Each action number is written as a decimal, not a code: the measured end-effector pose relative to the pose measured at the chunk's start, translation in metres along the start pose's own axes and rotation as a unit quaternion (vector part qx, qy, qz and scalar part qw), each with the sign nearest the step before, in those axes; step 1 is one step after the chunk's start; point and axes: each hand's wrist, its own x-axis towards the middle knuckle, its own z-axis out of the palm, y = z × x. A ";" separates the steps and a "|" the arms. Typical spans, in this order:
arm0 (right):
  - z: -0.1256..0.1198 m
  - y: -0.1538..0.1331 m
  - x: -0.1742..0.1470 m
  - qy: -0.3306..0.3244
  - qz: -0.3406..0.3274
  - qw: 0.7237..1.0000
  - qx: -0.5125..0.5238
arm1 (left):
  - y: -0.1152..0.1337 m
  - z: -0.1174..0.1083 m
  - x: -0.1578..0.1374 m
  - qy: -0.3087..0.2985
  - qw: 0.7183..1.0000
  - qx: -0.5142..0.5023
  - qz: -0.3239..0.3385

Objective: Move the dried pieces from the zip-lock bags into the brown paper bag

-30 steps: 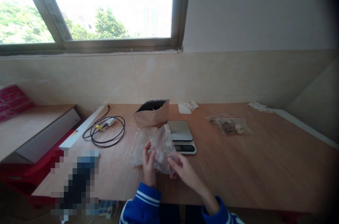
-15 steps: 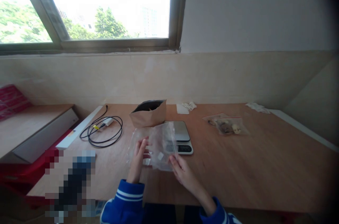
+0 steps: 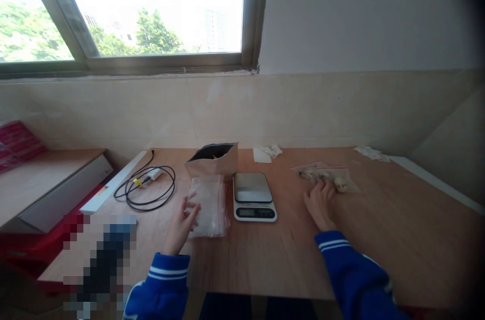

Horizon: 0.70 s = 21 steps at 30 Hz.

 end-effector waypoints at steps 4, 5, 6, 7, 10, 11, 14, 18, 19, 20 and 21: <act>0.011 0.021 -0.001 -0.007 0.028 0.996 -0.083 | -0.014 0.005 0.008 0.090 0.965 0.208 0.130; 0.011 0.022 -0.001 -0.009 0.029 0.995 -0.095 | -0.015 0.008 0.007 0.127 0.943 0.264 0.161; 0.011 0.023 -0.001 -0.009 0.028 0.994 -0.105 | -0.016 0.011 0.006 0.155 0.919 0.314 0.181; 0.011 0.023 -0.001 -0.008 0.028 0.993 -0.111 | -0.016 0.014 0.004 0.169 0.899 0.357 0.190; 0.010 0.024 0.001 -0.011 0.024 0.994 -0.104 | -0.020 0.021 0.002 0.103 0.871 0.437 0.201; 0.010 0.025 0.000 -0.010 0.024 0.995 -0.092 | -0.023 0.021 0.003 0.060 0.868 0.449 0.204; 0.010 0.031 -0.003 -0.002 0.028 0.998 -0.048 | -0.033 0.020 0.010 -0.040 0.871 0.455 0.183; 0.007 0.037 -0.008 0.012 0.021 0.999 -0.026 | -0.026 0.017 0.011 -0.034 0.886 0.428 0.177; 0.006 0.037 -0.008 0.018 0.022 0.999 -0.027 | -0.020 0.017 0.008 -0.011 0.887 0.418 0.194; 0.006 0.037 -0.008 0.023 0.026 0.999 -0.032 | -0.013 0.018 0.003 0.017 0.888 0.406 0.215; 0.005 0.036 -0.007 0.024 0.031 0.999 -0.038 | -0.005 0.019 -0.002 0.044 0.889 0.391 0.233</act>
